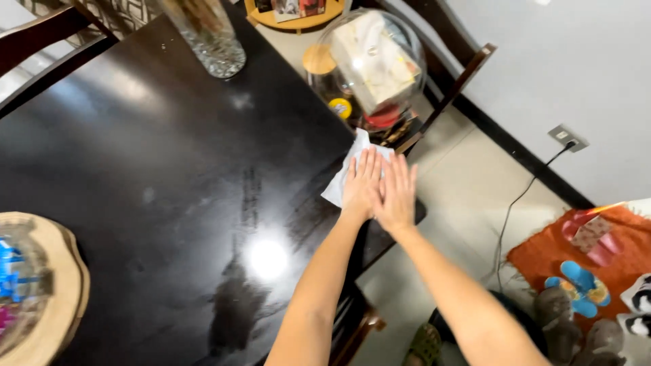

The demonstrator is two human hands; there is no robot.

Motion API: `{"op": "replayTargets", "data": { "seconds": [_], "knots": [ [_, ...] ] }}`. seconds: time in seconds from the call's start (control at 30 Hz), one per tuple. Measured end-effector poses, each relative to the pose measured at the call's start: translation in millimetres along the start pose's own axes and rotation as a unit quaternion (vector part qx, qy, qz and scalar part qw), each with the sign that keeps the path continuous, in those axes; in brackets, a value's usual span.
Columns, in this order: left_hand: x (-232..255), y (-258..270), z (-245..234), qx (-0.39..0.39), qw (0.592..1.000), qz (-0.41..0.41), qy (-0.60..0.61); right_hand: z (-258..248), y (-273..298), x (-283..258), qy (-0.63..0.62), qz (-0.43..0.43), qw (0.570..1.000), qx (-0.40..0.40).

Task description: The person uses a white tissue to wipe down a dining table, a standing fan, and a corner shelf unit.

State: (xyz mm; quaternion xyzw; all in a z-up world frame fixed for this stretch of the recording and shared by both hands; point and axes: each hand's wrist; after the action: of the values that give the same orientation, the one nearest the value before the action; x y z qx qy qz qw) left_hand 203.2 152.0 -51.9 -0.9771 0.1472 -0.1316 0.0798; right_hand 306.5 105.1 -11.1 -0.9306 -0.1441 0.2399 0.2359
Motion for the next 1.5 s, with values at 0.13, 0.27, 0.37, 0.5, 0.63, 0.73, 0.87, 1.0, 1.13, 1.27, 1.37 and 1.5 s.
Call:
{"op": "replayTargets", "data": {
  "seconds": [0.13,0.27,0.37,0.5,0.63,0.73,0.87,1.0,1.13,1.27,1.37,1.5],
  "knots": [
    [37.2,16.4,-6.9,-0.019,0.997,0.029,-0.070,-10.7,5.7,6.9,-0.091,0.000,0.995,0.047],
    [58.1,52.2,-33.7,-0.081,0.996,0.024,0.013,-21.9,33.1,10.9,-0.175,0.005,0.983,0.048],
    [72.8,68.4,-33.8,-0.074,0.996,0.033,0.026,-25.9,48.9,19.3,-0.198,-0.001,0.980,0.029],
    [79.1,67.0,-43.6,-0.110,0.990,0.022,0.081,-20.0,40.5,34.3,-0.175,-0.014,0.985,-0.003],
    [51.4,38.7,-16.1,-0.149,0.987,0.051,0.016,8.2,-0.1,26.9,-0.136,-0.001,0.990,-0.024],
    [9.2,9.9,-2.4,-0.079,0.994,0.078,0.019,36.1,-29.8,8.5,-0.093,0.004,0.995,-0.034],
    [-92.7,-27.4,-18.0,0.014,1.000,-0.007,0.013,79.7,-63.3,-17.3,-0.081,-0.035,0.995,-0.049],
    [-273.2,10.2,-45.1,0.149,0.965,-0.212,-0.035,106.4,-91.2,-44.2,-0.045,-0.029,0.991,-0.120],
    [-413.7,138.6,-104.0,0.111,0.926,-0.357,-0.055,103.3,-97.5,-58.3,0.043,-0.074,0.985,-0.152],
    [-425.2,188.6,-134.0,0.122,0.900,-0.404,-0.111,99.5,-100.8,-63.7,0.039,-0.057,0.984,-0.164],
    [-402.4,151.9,-123.3,0.121,0.881,-0.447,-0.096,98.0,-101.3,-63.4,0.038,-0.053,0.984,-0.165],
    [-312.4,55.8,-113.4,0.062,0.906,-0.415,-0.049,103.0,-96.6,-57.3,0.019,-0.043,0.985,-0.166]
  ]
}}
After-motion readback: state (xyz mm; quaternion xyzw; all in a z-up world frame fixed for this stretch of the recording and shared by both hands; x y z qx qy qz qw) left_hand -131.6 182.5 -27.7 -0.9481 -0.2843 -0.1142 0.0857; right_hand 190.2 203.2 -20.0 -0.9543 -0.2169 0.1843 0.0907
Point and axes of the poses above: each hand's wrist, its own y-axis away from the middle knuckle, its own z-axis out of the palm, x = y × z, and after that the axes turned 6 degrees about -z, right-handed
